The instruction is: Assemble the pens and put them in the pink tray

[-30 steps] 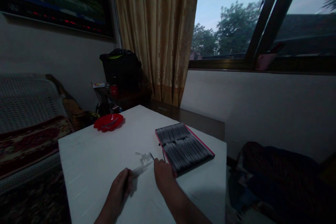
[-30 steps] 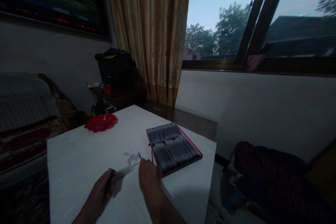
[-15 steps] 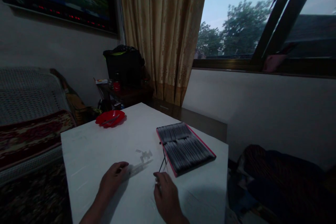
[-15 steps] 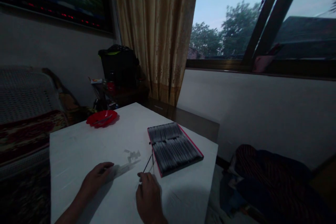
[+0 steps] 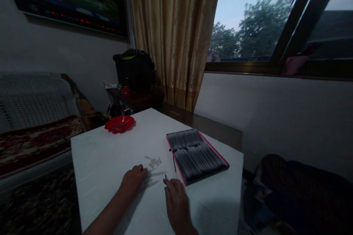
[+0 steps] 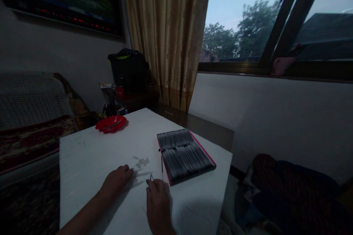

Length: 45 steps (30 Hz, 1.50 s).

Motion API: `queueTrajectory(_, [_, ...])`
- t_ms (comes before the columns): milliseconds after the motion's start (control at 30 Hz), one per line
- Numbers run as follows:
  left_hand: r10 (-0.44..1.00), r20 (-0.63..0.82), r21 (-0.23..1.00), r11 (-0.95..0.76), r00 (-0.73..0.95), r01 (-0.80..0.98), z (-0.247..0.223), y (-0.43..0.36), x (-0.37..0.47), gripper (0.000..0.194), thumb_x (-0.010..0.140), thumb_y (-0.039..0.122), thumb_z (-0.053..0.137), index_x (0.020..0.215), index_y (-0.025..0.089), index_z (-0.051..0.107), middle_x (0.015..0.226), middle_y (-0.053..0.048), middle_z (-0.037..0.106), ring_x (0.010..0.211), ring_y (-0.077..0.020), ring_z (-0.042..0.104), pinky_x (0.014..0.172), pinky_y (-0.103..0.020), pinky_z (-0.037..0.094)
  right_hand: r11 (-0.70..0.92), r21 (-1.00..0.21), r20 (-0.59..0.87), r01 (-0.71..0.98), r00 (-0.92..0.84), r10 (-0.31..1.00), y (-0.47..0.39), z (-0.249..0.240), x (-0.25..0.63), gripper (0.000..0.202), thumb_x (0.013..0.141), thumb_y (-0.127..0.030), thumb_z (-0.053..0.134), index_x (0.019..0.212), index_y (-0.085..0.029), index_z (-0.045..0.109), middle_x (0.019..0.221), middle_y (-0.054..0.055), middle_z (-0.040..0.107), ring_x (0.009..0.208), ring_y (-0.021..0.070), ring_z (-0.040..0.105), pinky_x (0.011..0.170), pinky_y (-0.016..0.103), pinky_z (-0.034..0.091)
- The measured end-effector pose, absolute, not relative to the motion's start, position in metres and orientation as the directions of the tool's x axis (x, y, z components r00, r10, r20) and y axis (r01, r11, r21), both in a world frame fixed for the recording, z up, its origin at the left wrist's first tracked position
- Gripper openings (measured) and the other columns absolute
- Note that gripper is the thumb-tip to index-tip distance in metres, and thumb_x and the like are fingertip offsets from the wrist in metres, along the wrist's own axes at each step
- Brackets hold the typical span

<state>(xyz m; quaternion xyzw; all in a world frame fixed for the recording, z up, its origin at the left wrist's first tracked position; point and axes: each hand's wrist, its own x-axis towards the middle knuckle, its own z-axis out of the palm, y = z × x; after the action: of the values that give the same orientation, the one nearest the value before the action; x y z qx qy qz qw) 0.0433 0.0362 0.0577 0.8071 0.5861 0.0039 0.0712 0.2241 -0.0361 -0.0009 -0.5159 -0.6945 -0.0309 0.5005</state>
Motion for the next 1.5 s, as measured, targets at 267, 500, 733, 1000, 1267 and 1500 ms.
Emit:
queueTrajectory(267, [0.981, 0.012, 0.351, -0.184, 0.192, 0.918, 0.064, 0.033, 0.036, 0.025, 0.085, 0.017, 0.039, 0.101, 0.019, 0.058, 0.104, -0.011, 0.066, 0.097, -0.0249, 0.059, 0.084, -0.037, 0.042, 0.429, -0.528, 0.725, 0.733, 0.126, 0.677, -0.033, -0.011, 0.227, 0.026, 0.095, -0.020, 0.040, 0.109, -0.023, 0.062, 0.095, 0.007, 0.061, 0.089, 0.0197, 0.061, 0.076, 0.032, 0.054])
queueTrajectory(500, [0.986, -0.128, 0.988, 0.118, 0.103, 0.095, 0.019, -0.021, 0.054, 0.032, 0.077, 0.049, 0.057, 0.093, 0.022, 0.058, 0.086, -0.005, 0.067, 0.075, -0.0200, 0.064, 0.060, -0.029, 0.049, 0.451, -0.573, 0.733, 0.684, 0.180, 0.656, -0.031, -0.011, 0.229, 0.023, 0.094, -0.021, 0.042, 0.105, -0.023, 0.062, 0.095, 0.007, 0.064, 0.090, 0.0189, 0.063, 0.078, 0.030, 0.054])
queueTrajectory(733, [0.963, -0.257, 0.882, 0.201, -0.077, -0.425, 0.011, -0.010, 0.064, 0.031, 0.053, 0.027, 0.085, 0.074, 0.016, 0.065, 0.076, -0.003, 0.070, 0.075, -0.0169, 0.066, 0.068, -0.026, 0.051, 0.480, -0.654, 0.720, 0.585, 0.285, 0.633, -0.038, 0.000, 0.232, 0.020, 0.093, -0.027, 0.046, 0.096, -0.021, 0.065, 0.086, 0.006, 0.068, 0.082, 0.0185, 0.066, 0.072, 0.028, 0.055])
queueTrajectory(1000, [0.914, -0.403, 0.684, 0.276, -0.034, -0.675, 0.038, -0.019, 0.080, 0.012, 0.077, 0.003, 0.064, 0.079, 0.014, 0.065, 0.079, -0.004, 0.072, 0.073, -0.0141, 0.071, 0.073, -0.025, 0.058, 0.337, -0.896, 0.443, 0.288, 0.552, 0.707, -0.072, -0.009, 0.222, 0.025, 0.088, -0.044, 0.052, 0.090, -0.021, 0.065, 0.079, 0.005, 0.069, 0.065, 0.0184, 0.068, 0.061, 0.026, 0.055])
queueTrajectory(1267, [0.884, -0.466, 0.564, 0.316, 0.022, -0.763, 0.039, -0.030, 0.082, 0.016, 0.083, 0.000, 0.056, 0.079, 0.011, 0.067, 0.082, -0.007, 0.075, 0.077, -0.0169, 0.073, 0.074, -0.026, 0.060, 0.301, -0.918, 0.396, 0.258, 0.571, 0.719, -0.080, 0.009, 0.220, 0.025, 0.086, -0.046, 0.054, 0.087, -0.023, 0.064, 0.078, 0.004, 0.069, 0.065, 0.0188, 0.068, 0.062, 0.027, 0.054])
queueTrajectory(1500, [0.886, -0.463, 0.585, 0.310, 0.006, -0.749, 0.035, -0.035, 0.080, 0.015, 0.080, -0.001, 0.059, 0.078, 0.011, 0.067, 0.080, -0.006, 0.074, 0.076, -0.0159, 0.073, 0.073, -0.024, 0.060, 0.310, -0.918, 0.397, 0.248, 0.538, 0.744, -0.080, 0.008, 0.215, 0.030, 0.086, -0.049, 0.052, 0.086, -0.022, 0.065, 0.075, 0.004, 0.069, 0.064, 0.0184, 0.067, 0.062, 0.026, 0.055])
